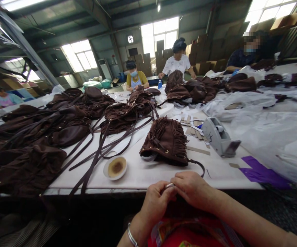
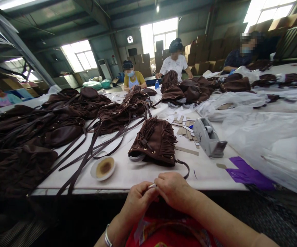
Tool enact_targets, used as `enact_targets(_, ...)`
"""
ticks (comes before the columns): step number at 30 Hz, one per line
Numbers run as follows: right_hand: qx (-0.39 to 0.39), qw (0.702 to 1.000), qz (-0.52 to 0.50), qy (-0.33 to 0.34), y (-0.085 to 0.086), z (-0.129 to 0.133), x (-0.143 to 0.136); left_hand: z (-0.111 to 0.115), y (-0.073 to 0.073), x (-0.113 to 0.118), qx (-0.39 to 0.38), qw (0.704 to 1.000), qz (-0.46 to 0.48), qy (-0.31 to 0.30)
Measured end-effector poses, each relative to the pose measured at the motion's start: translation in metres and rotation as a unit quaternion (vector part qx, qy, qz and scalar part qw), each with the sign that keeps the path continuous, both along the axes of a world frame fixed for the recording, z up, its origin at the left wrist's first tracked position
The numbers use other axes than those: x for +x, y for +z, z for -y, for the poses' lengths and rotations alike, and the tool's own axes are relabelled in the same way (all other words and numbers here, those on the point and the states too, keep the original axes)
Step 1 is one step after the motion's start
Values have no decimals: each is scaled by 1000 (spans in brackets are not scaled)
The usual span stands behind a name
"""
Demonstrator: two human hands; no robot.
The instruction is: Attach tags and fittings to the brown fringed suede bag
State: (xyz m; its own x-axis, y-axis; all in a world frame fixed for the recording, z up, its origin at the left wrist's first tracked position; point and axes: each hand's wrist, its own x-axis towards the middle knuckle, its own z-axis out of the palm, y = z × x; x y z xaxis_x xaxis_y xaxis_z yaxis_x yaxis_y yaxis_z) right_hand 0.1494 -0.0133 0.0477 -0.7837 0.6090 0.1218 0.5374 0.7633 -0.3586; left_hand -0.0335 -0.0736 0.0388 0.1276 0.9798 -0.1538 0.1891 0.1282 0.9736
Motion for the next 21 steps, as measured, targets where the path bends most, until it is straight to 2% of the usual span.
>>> enact_targets(3, -52, 998, -31, 12, 6, -4, 9, 0, -3, 0, 8, 1000, -25, 11)
enact_targets(6, -66, 997, -42, -10, 10, -7, 21, -1, -8, -3, 4, 999, -40, 22)
enact_targets(11, -47, 999, -20, -3, 7, -7, 30, 0, -4, -2, -33, 999, -4, -20)
enact_targets(16, 4, 1000, 5, 16, 6, -3, 24, -2, 9, 2, -8, 995, -47, -83)
enact_targets(21, -2, 1000, -3, 15, 5, 2, 19, -3, 5, 7, 10, 994, -61, -86)
